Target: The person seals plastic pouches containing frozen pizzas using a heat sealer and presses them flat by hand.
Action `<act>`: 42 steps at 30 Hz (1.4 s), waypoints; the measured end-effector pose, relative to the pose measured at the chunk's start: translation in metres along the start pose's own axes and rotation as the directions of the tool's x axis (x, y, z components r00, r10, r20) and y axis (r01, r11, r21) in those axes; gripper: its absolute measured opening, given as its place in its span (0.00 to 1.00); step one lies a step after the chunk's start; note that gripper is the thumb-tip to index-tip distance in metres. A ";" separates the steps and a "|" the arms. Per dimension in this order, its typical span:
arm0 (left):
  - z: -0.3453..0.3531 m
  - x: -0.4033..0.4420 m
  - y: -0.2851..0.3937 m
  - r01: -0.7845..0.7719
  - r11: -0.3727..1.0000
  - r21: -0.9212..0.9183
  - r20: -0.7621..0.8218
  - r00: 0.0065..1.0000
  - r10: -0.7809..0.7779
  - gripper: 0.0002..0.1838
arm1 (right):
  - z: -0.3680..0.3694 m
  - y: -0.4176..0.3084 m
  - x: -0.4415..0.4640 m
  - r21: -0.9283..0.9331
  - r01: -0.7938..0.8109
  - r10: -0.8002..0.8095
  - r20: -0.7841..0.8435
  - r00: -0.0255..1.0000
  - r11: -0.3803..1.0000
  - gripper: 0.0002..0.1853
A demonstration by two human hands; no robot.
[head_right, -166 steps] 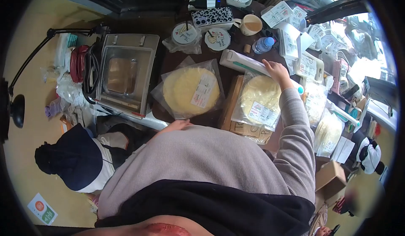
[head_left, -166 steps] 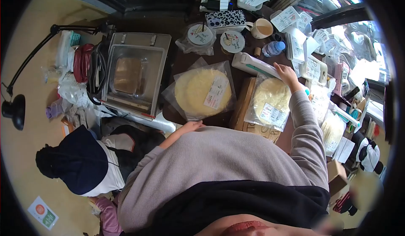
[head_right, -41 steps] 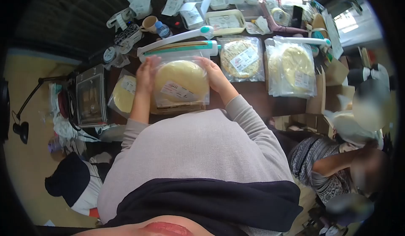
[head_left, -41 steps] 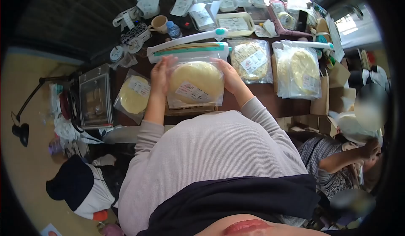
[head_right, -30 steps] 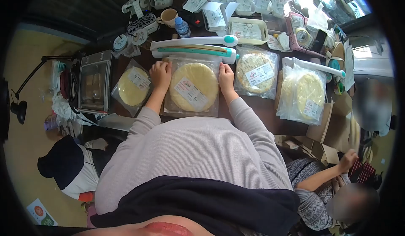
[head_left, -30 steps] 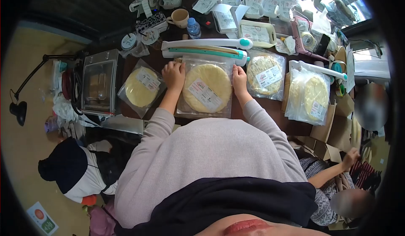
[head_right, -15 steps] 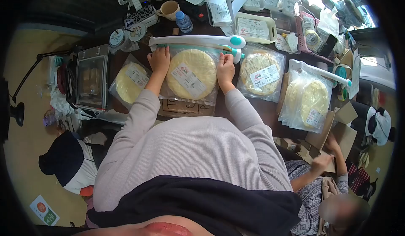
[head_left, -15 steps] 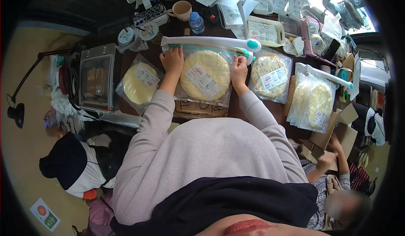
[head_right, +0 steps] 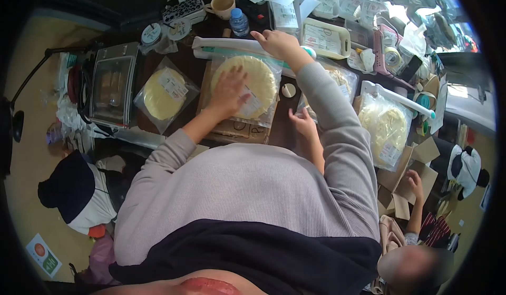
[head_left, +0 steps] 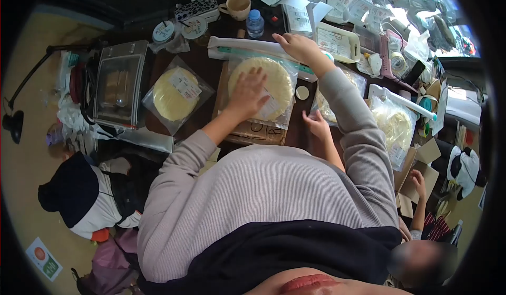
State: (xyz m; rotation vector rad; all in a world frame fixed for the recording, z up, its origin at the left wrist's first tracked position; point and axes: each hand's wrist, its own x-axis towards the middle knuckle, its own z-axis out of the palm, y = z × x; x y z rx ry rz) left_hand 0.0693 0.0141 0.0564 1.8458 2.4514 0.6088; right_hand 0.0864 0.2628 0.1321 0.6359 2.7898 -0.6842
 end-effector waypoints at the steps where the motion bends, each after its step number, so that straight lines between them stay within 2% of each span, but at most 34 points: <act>1: 0.007 -0.004 0.000 0.000 1.000 0.027 0.040 0.999 -0.001 0.33 | 0.003 -0.006 0.012 -0.012 -0.076 0.077 0.188 0.979 0.997 0.42; 5: 0.016 -0.005 -0.007 0.008 0.991 0.134 0.133 0.991 -0.026 0.36 | 0.038 -0.015 0.056 0.090 -0.121 0.085 0.332 0.939 0.989 0.54; 8: 0.021 -0.007 -0.009 0.023 0.988 0.155 0.113 0.993 -0.041 0.36 | 0.059 -0.019 0.072 0.056 -0.180 0.153 0.320 0.935 0.982 0.54; 12: 0.027 -0.005 -0.011 0.049 0.991 0.127 0.086 0.994 -0.060 0.35 | 0.072 -0.018 0.069 -0.003 -0.136 0.132 0.269 0.954 0.991 0.51; 13: 0.028 -0.004 -0.012 0.051 0.990 0.134 0.084 0.994 -0.063 0.35 | 0.080 -0.016 0.067 0.000 -0.115 0.114 0.163 0.980 0.993 0.50; 15: 0.028 -0.004 -0.012 0.053 0.987 0.149 0.081 0.995 -0.065 0.34 | 0.083 -0.013 0.069 -0.006 -0.130 0.129 0.135 0.982 0.992 0.49; 22: 0.011 -0.038 -0.022 -0.004 1.000 -0.031 0.151 0.988 0.009 0.33 | 0.081 -0.020 0.063 -0.049 -0.157 0.161 0.078 0.984 0.986 0.45; 23: 0.008 -0.052 -0.025 -0.006 0.998 -0.057 0.143 0.990 0.014 0.34 | 0.082 -0.016 0.065 -0.038 -0.128 0.132 0.101 0.986 0.991 0.44; 24: 0.002 -0.068 -0.030 0.005 0.997 -0.073 0.132 0.991 0.005 0.34 | 0.096 0.000 0.071 -0.034 -0.097 0.098 0.043 0.994 0.995 0.44; 25: -0.007 -0.084 -0.035 0.021 0.992 -0.127 0.194 0.981 0.004 0.34 | 0.110 0.022 0.080 -0.065 -0.023 0.027 0.063 0.998 0.998 0.39; 26: -0.017 -0.103 -0.040 0.051 0.984 -0.174 0.247 0.969 -0.006 0.34 | 0.121 0.043 0.079 -0.271 0.247 -0.247 0.034 0.968 0.931 0.27; 27: -0.027 -0.123 -0.045 0.098 0.978 -0.187 0.218 0.974 -0.056 0.34 | 0.124 0.055 0.081 -0.377 0.331 -0.337 0.051 0.940 0.865 0.28; 28: -0.035 -0.143 -0.052 0.147 0.970 -0.195 0.182 0.977 -0.111 0.34 | 0.133 0.073 0.089 -0.369 0.384 -0.397 0.044 0.917 0.846 0.34; 29: -0.044 -0.164 -0.059 0.237 0.940 -0.245 0.159 0.966 -0.202 0.34 | 0.139 0.081 0.091 -0.456 0.360 -0.395 0.020 0.919 0.814 0.36; 30: -0.053 -0.186 -0.067 0.315 0.901 -0.299 0.130 0.949 -0.288 0.34 | 0.133 0.081 0.089 -0.469 0.398 -0.438 0.026 0.899 0.788 0.35; 31: -0.058 -0.205 -0.078 0.401 0.884 -0.240 0.089 0.916 -0.392 0.31 | 0.136 0.087 0.095 -0.539 0.371 -0.421 0.033 0.907 0.757 0.35; 32: -0.074 -0.220 -0.090 0.585 0.750 -0.310 0.181 0.810 -0.557 0.29 | 0.140 0.099 0.104 -0.524 0.371 -0.405 0.054 0.913 0.767 0.34; 33: -0.091 -0.233 -0.098 0.728 0.575 -0.373 0.279 0.679 -0.679 0.27 | 0.149 0.119 0.117 -0.219 0.234 -0.237 0.016 0.971 0.947 0.25; 34: -0.103 -0.246 -0.106 0.825 0.373 -0.424 0.384 0.537 -0.751 0.26 | 0.127 0.071 0.096 -0.188 0.216 -0.227 -0.039 0.973 0.958 0.35; 35: -0.100 -0.265 -0.117 0.856 0.313 -0.412 0.383 0.474 -0.793 0.24 | 0.122 0.066 0.101 -0.082 0.014 -0.009 0.060 0.998 0.997 0.34; 36: -0.085 -0.286 -0.129 0.880 0.251 -0.404 0.385 0.413 -0.825 0.23 | 0.125 0.078 0.107 -0.103 0.061 -0.053 0.081 0.995 0.993 0.27; 37: -0.076 -0.302 -0.139 0.897 0.189 -0.399 0.390 0.353 -0.851 0.22 | 0.124 0.084 0.109 -0.114 0.075 -0.066 0.085 0.994 0.991 0.27; 40: -0.077 -0.329 -0.147 0.914 0.118 -0.389 0.407 0.285 -0.868 0.22 | 0.126 0.074 0.113 -0.141 0.047 -0.039 0.058 0.998 0.989 0.27; 41: -0.074 -0.336 -0.147 0.893 0.116 -0.435 0.362 0.292 -0.885 0.23 | 0.127 0.068 0.117 -0.147 0.036 -0.029 0.051 0.998 0.989 0.27; 42: -0.075 -0.340 -0.145 0.889 0.105 -0.445 0.380 0.294 -0.877 0.24 | 0.127 0.061 0.120 -0.153 0.023 -0.017 0.044 0.999 0.988 0.27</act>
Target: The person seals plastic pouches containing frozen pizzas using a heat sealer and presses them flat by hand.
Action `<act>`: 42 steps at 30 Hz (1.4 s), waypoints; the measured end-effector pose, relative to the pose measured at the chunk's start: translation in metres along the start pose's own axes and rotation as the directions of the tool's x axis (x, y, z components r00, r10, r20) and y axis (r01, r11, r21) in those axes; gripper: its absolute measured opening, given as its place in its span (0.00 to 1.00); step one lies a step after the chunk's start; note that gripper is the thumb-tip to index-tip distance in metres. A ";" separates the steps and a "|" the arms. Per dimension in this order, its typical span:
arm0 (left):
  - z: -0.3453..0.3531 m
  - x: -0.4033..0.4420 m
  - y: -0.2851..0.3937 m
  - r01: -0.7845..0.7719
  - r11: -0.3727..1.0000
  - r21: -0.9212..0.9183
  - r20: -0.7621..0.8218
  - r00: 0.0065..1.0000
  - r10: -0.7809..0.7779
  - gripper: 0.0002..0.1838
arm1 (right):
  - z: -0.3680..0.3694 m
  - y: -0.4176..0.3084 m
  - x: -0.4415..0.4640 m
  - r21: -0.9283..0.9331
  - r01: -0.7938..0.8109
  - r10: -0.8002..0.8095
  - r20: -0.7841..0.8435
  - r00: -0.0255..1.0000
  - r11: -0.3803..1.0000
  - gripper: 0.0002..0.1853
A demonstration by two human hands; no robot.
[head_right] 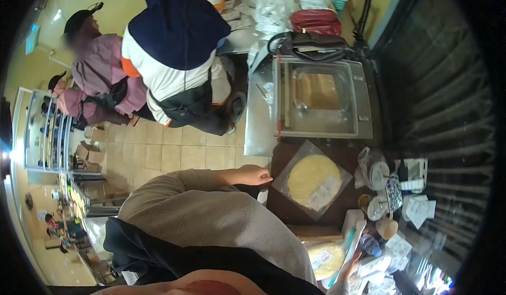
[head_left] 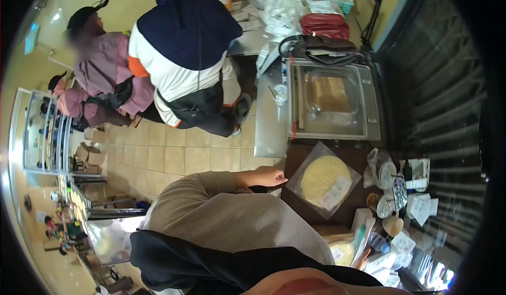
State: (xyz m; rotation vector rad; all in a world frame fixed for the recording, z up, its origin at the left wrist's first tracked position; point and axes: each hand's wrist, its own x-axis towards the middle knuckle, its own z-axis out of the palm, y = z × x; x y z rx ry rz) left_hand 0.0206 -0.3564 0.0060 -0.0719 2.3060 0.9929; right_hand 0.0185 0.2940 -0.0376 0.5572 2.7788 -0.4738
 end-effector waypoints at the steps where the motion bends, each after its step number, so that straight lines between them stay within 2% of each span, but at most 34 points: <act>1: -0.004 -0.003 0.000 0.000 1.000 -0.007 0.024 1.000 0.000 0.24 | 0.001 -0.005 0.002 0.002 -0.018 0.018 -0.006 1.000 1.000 0.27; 7: -0.020 -0.006 0.013 0.022 0.995 -0.099 0.181 0.984 -0.004 0.28 | 0.011 -0.025 0.013 0.006 -0.076 0.076 -0.034 0.997 0.997 0.27; 10: -0.005 0.008 0.013 0.020 0.985 -0.171 0.149 0.989 0.006 0.28 | 0.012 -0.026 0.013 0.008 -0.085 0.086 -0.037 0.996 0.996 0.27; 11: -0.002 0.013 0.014 0.086 0.967 -0.238 0.222 0.975 -0.032 0.30 | 0.012 -0.026 0.013 0.007 -0.084 0.084 -0.036 0.996 0.996 0.27; 14: 0.006 0.025 0.026 0.240 0.928 -0.284 0.277 0.947 -0.160 0.27 | 0.012 -0.028 0.012 0.021 -0.076 0.076 -0.034 0.997 0.997 0.27; 17: 0.016 0.041 0.018 0.231 0.943 -0.240 0.396 0.910 -0.122 0.28 | 0.008 -0.024 0.008 0.035 -0.081 0.082 -0.045 0.996 0.996 0.27; 20: 0.010 0.041 0.019 0.140 0.977 -0.158 0.418 0.906 -0.062 0.32 | 0.006 -0.019 0.003 0.040 -0.080 0.082 -0.052 0.995 0.996 0.26; 25: 0.030 0.053 0.000 0.248 0.917 -0.313 0.380 0.917 -0.118 0.27 | 0.002 -0.008 -0.008 0.045 -0.075 0.077 -0.049 0.996 0.996 0.26; 28: 0.030 0.055 -0.006 0.265 0.876 -0.404 0.395 0.914 -0.094 0.26 | -0.001 -0.006 -0.013 0.049 -0.057 0.060 -0.058 0.997 0.997 0.26; 29: 0.033 0.057 -0.010 0.225 0.876 -0.427 0.372 0.926 -0.056 0.26 | 0.000 -0.006 -0.017 0.055 -0.055 0.058 -0.059 0.997 0.997 0.26; 31: 0.029 0.056 -0.005 0.219 0.901 -0.375 0.379 0.923 -0.067 0.25 | -0.001 -0.003 -0.024 0.072 -0.043 0.048 -0.073 0.996 0.996 0.26; 33: 0.016 0.053 0.010 0.235 0.923 -0.305 0.406 0.909 -0.097 0.25 | -0.001 0.001 -0.033 0.066 0.021 -0.014 -0.106 0.994 0.998 0.26; 34: 0.014 0.056 0.011 0.192 0.938 -0.287 0.457 0.889 -0.042 0.24 | -0.001 0.002 -0.037 0.023 0.109 -0.105 -0.143 0.984 0.994 0.26; 36: 0.005 0.049 0.023 0.097 0.979 -0.178 0.555 0.832 0.018 0.23 | 0.004 0.007 -0.036 -0.240 0.393 -0.445 -0.232 0.865 0.888 0.26; 37: 0.007 0.047 0.018 0.081 0.969 -0.232 0.578 0.813 0.071 0.24 | 0.006 0.006 -0.035 -0.306 0.423 -0.503 -0.262 0.824 0.853 0.26; 38: 0.011 0.044 0.010 0.077 0.955 -0.286 0.603 0.789 0.117 0.25 | 0.009 0.007 -0.034 -0.242 0.389 -0.446 -0.263 0.855 0.889 0.26; 39: 0.014 0.042 0.003 0.213 0.919 -0.332 0.670 0.738 0.072 0.26 | 0.012 0.012 -0.029 -0.072 0.392 -0.397 -0.245 0.884 0.917 0.33; 40: 0.015 0.041 -0.002 0.358 0.862 -0.359 0.728 0.685 0.019 0.27 | -0.036 -0.052 -0.047 0.215 -0.048 0.067 -0.083 0.994 0.975 0.32; 41: 0.018 0.041 -0.007 0.503 0.780 -0.371 0.777 0.629 -0.036 0.29 | -0.037 -0.055 -0.047 0.181 -0.114 0.133 -0.095 0.987 0.977 0.35; 42: 0.024 0.046 -0.016 0.534 0.765 -0.360 0.783 0.619 -0.064 0.30 | -0.051 -0.069 -0.052 0.225 -0.177 0.186 -0.018 0.982 0.958 0.36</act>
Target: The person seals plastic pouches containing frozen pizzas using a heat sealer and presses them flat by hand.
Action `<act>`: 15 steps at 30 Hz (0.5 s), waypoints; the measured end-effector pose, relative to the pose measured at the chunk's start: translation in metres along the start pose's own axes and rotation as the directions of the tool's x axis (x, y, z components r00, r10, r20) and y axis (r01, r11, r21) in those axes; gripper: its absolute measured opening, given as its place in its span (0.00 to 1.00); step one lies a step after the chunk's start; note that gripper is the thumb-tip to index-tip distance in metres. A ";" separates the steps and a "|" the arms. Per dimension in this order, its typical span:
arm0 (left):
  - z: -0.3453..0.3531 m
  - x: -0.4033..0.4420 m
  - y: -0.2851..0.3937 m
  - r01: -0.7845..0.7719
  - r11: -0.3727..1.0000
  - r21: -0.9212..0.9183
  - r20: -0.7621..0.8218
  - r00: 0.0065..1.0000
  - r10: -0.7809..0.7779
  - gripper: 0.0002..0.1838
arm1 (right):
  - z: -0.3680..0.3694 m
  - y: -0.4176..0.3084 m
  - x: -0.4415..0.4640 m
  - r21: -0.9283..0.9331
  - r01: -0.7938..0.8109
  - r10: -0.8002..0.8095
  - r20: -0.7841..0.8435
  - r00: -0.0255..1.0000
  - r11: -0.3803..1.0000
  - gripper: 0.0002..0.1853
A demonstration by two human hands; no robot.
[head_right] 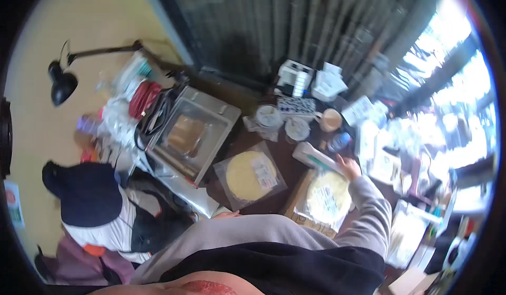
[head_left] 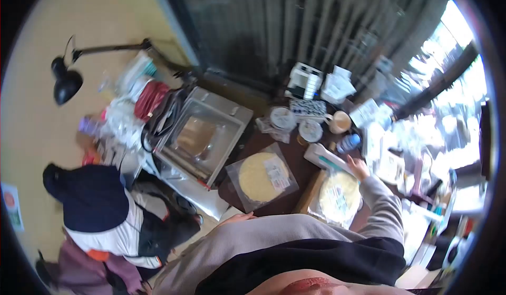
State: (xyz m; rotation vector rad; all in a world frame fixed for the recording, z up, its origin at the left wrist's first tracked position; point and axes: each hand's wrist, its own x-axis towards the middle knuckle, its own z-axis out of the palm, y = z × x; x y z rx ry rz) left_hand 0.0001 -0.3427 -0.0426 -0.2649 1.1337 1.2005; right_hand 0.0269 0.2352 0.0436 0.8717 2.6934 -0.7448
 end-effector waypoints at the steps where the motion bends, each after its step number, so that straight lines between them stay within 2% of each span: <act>1: -0.005 0.007 -0.004 0.027 0.999 -0.028 -0.016 1.000 -0.027 0.31 | 0.005 0.006 0.004 0.004 -0.028 0.028 -0.009 1.000 1.000 0.37; 2: -0.009 0.012 -0.008 0.053 0.997 -0.062 -0.037 0.998 -0.055 0.32 | 0.000 0.002 0.001 0.004 -0.025 0.025 0.007 1.000 1.000 0.37; 3: -0.012 0.014 -0.008 0.021 0.994 -0.107 -0.042 0.999 -0.026 0.32 | 0.006 0.008 0.004 -0.028 0.012 -0.014 -0.055 0.998 1.000 0.37; 4: -0.014 0.018 -0.008 -0.012 0.988 -0.152 -0.050 0.999 0.005 0.33 | -0.003 -0.006 -0.006 -0.041 -0.068 0.066 -0.033 0.997 0.997 0.37; 5: -0.014 0.017 -0.009 -0.038 0.979 -0.202 -0.057 0.998 0.026 0.33 | 0.006 0.005 0.000 -0.062 -0.075 0.070 -0.069 0.995 0.995 0.37; 6: -0.013 0.015 -0.008 -0.021 0.967 -0.252 -0.052 0.999 0.008 0.30 | 0.005 -0.007 -0.013 -0.103 -0.062 0.039 -0.211 0.977 0.993 0.36; 8: -0.010 0.014 0.002 0.020 0.937 -0.350 -0.042 0.998 -0.037 0.25 | 0.012 -0.011 -0.022 -0.218 -0.058 -0.037 -0.408 0.912 0.974 0.27; 9: -0.015 0.022 -0.002 -0.015 0.934 -0.358 -0.065 0.998 -0.009 0.25 | 0.019 -0.015 -0.028 -0.196 -0.014 -0.100 -0.561 0.822 0.981 0.26; 10: -0.023 0.027 -0.007 -0.042 0.932 -0.360 -0.090 0.996 0.010 0.24 | 0.020 -0.023 -0.037 -0.097 -0.013 -0.055 -0.662 0.747 0.995 0.30; 11: -0.010 0.015 0.002 -0.025 0.934 -0.357 -0.116 0.993 -0.017 0.24 | 0.025 -0.024 -0.043 -0.037 -0.040 0.002 -0.711 0.703 0.999 0.32; 12: -0.031 0.031 -0.006 -0.004 0.940 -0.342 -0.032 0.999 -0.007 0.24 | 0.033 -0.022 -0.053 0.022 -0.061 0.057 -0.756 0.652 0.998 0.35; 14: -0.011 0.019 0.000 -0.129 0.942 -0.309 -0.181 0.981 0.075 0.25 | 0.039 -0.024 -0.093 0.079 0.085 0.014 -0.812 0.584 0.993 0.35; 15: -0.009 0.019 0.001 -0.117 0.942 -0.315 -0.195 0.979 0.056 0.24 | 0.040 -0.025 -0.120 0.031 0.079 -0.020 -0.823 0.568 0.996 0.36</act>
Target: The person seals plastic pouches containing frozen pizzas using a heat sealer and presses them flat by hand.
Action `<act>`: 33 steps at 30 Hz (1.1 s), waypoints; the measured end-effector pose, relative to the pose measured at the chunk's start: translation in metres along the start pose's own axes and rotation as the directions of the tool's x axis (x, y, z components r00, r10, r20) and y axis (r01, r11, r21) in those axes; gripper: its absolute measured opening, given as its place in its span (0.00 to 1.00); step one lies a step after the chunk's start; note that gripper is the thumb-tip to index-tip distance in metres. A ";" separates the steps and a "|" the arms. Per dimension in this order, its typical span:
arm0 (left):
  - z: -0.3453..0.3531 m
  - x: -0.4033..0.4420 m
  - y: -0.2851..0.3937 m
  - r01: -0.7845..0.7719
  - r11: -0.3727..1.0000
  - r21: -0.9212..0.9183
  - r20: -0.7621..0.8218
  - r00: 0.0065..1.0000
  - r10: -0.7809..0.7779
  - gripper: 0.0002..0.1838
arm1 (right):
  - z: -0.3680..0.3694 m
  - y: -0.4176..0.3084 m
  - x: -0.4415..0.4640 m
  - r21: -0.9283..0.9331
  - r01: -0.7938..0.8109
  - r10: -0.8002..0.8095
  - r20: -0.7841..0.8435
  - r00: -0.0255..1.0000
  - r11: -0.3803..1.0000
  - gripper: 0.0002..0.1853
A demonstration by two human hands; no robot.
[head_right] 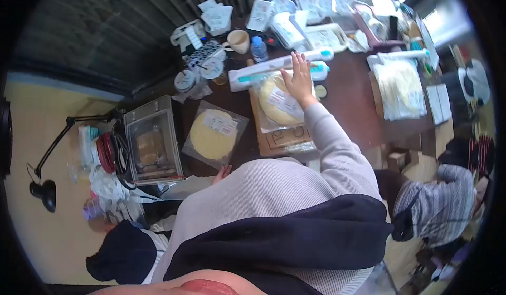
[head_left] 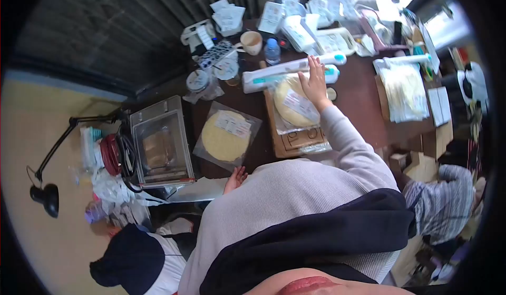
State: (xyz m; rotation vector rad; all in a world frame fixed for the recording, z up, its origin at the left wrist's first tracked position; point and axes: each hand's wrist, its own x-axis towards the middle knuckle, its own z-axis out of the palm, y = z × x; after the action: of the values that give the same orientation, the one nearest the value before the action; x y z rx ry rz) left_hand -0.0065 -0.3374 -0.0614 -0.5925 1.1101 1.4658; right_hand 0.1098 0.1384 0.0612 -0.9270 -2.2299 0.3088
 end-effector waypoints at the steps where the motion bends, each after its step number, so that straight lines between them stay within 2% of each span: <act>1: 0.001 0.002 -0.001 0.005 1.000 -0.010 -0.019 1.000 -0.006 0.23 | -0.022 -0.002 -0.018 -0.014 -0.008 0.008 -0.009 1.000 1.000 0.37; 3: 0.003 0.002 -0.009 -0.037 0.999 -0.021 -0.109 0.993 0.035 0.21 | -0.044 0.018 -0.068 -0.088 -0.228 0.232 0.041 0.972 0.970 0.39; 4: 0.012 0.000 -0.011 -0.084 0.996 -0.015 -0.173 0.982 0.080 0.21 | -0.047 0.033 -0.095 -0.166 -0.389 0.409 0.116 0.905 0.906 0.38; 5: 0.018 -0.002 -0.012 -0.130 0.991 -0.002 -0.238 0.963 0.126 0.20 | -0.049 0.042 -0.120 -0.251 -0.531 0.578 0.175 0.797 0.809 0.37; 7: 0.033 -0.001 -0.014 -0.169 0.984 -0.064 -0.302 0.943 0.142 0.19 | -0.077 0.045 -0.136 -0.157 -0.770 0.747 0.420 0.515 0.619 0.32; 8: 0.039 -0.003 -0.018 -0.186 0.978 -0.095 -0.339 0.930 0.144 0.19 | -0.067 0.062 -0.162 -0.007 -0.776 0.719 0.380 0.581 0.631 0.29; 9: 0.042 -0.003 -0.022 -0.230 0.965 -0.128 -0.347 0.922 0.173 0.19 | -0.069 0.062 -0.167 0.058 -0.722 0.669 0.329 0.666 0.690 0.26; 11: 0.043 0.005 -0.027 -0.318 0.929 -0.191 -0.360 0.903 0.235 0.19 | -0.061 0.074 -0.174 0.085 -0.591 0.541 0.314 0.780 0.802 0.22; 13: 0.058 0.001 -0.028 -0.382 0.886 -0.262 -0.392 0.881 0.264 0.19 | -0.058 0.083 -0.156 0.357 -0.755 0.463 0.622 0.631 0.550 0.16; 14: 0.062 0.002 -0.027 -0.400 0.874 -0.276 -0.383 0.880 0.281 0.20 | -0.051 0.081 -0.154 0.502 -0.742 0.457 0.586 0.670 0.444 0.13; 15: 0.063 0.007 -0.026 -0.415 0.861 -0.293 -0.370 0.880 0.299 0.20 | -0.063 0.067 -0.140 0.566 -0.784 0.492 0.622 0.609 0.255 0.13; 17: 0.062 0.026 -0.018 -0.440 0.835 -0.330 -0.462 0.847 0.264 0.20 | -0.117 0.037 -0.094 0.632 -0.762 0.519 0.703 0.487 -0.141 0.12; 20: 0.072 0.034 -0.011 -0.536 0.796 -0.279 -0.573 0.758 0.310 0.20 | -0.147 0.059 -0.071 0.690 -0.451 0.363 0.700 0.615 -0.566 0.11; 21: 0.078 0.033 -0.009 -0.582 0.781 -0.226 -0.609 0.711 0.353 0.19 | -0.158 0.074 -0.068 0.704 -0.392 0.391 0.676 0.624 -0.592 0.08; 25: 0.102 0.013 0.013 -0.690 0.717 0.097 -0.713 0.455 0.534 0.20 | -0.163 0.182 -0.100 0.757 -0.256 0.566 0.629 0.533 -0.601 0.15; 26: 0.115 0.004 0.020 -0.714 0.653 0.254 -0.705 0.326 0.630 0.21 | -0.157 0.211 -0.118 0.804 -0.214 0.657 0.581 0.480 -0.555 0.18; 28: 0.148 -0.021 0.035 -0.684 0.463 0.564 -0.595 0.052 0.802 0.25 | -0.140 0.261 -0.156 0.877 -0.172 0.803 0.480 0.354 -0.449 0.23; 29: 0.162 -0.033 0.041 -0.624 0.338 0.705 -0.489 -0.082 0.869 0.27 | -0.142 0.268 -0.162 0.882 -0.128 0.838 0.472 0.275 -0.454 0.24; 31: 0.167 -0.045 0.064 -0.497 0.187 0.848 -0.317 -0.192 0.929 0.28 | -0.147 0.276 -0.171 0.890 -0.046 0.883 0.455 0.118 -0.453 0.26; 32: 0.188 -0.056 0.066 -0.530 0.152 0.834 -0.306 -0.216 0.927 0.27 | -0.139 0.290 -0.185 0.884 -0.082 0.879 0.466 0.101 -0.460 0.27; 33: 0.219 -0.069 0.070 -0.562 0.114 0.819 -0.295 -0.243 0.924 0.27 | -0.140 0.284 -0.184 0.908 -0.187 0.913 0.396 0.100 -0.374 0.26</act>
State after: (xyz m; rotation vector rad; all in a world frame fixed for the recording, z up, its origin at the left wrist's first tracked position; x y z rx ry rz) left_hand -0.0088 -0.1719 0.1121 -0.0970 3.0619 1.9250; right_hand 0.4489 0.2082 -0.0581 -1.2035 -0.0212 1.5191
